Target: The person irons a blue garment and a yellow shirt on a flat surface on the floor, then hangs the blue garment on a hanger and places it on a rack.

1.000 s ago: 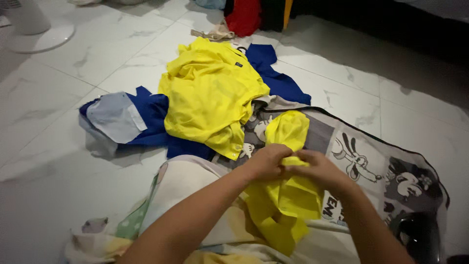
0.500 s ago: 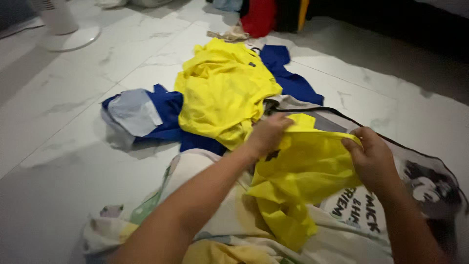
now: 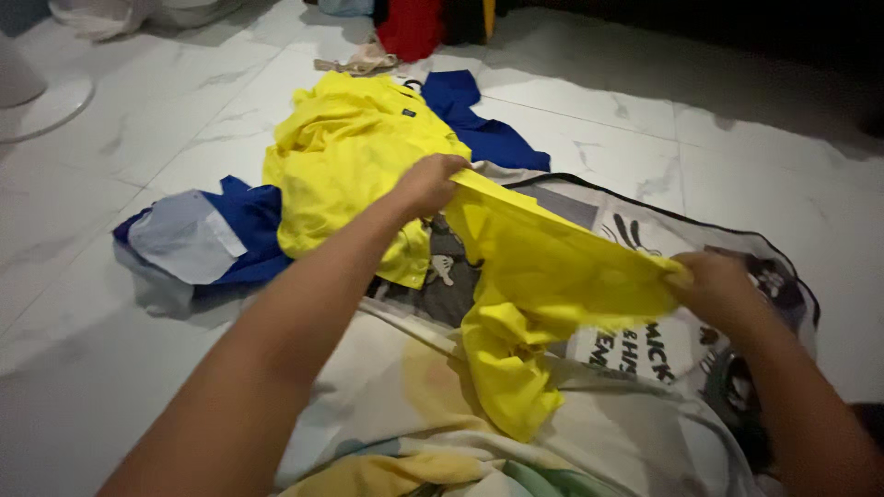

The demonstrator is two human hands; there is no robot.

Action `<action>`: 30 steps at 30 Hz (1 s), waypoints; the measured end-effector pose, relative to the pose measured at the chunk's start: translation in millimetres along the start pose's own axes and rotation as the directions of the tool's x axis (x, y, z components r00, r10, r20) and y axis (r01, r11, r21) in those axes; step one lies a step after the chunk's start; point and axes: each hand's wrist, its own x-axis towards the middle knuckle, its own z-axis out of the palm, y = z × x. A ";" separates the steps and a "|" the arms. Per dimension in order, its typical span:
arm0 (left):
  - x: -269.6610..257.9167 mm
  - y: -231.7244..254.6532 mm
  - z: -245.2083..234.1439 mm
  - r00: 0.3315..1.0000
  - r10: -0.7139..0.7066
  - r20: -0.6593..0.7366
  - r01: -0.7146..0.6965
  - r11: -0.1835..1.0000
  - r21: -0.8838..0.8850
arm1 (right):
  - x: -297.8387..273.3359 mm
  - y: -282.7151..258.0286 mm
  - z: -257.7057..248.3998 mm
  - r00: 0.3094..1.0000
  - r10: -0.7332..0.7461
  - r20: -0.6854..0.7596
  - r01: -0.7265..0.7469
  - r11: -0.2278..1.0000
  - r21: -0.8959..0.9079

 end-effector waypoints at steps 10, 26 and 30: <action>-21.3 16.7 -21.8 0.950 -0.121 0.289 0.145 0.987 -0.064 | -1.2 60.4 -6.2 0.990 0.054 0.130 -0.105 0.899 0.426; 166.9 -60.2 216.5 0.978 -0.015 0.210 -0.038 0.968 0.247 | 133.3 107.6 36.8 0.971 0.209 0.114 -0.093 -0.107 0.990; 241.3 -94.5 257.0 0.999 0.006 0.038 -0.017 0.956 0.291 | 182.8 108.2 5.5 0.976 0.214 0.034 -0.004 -0.138 0.990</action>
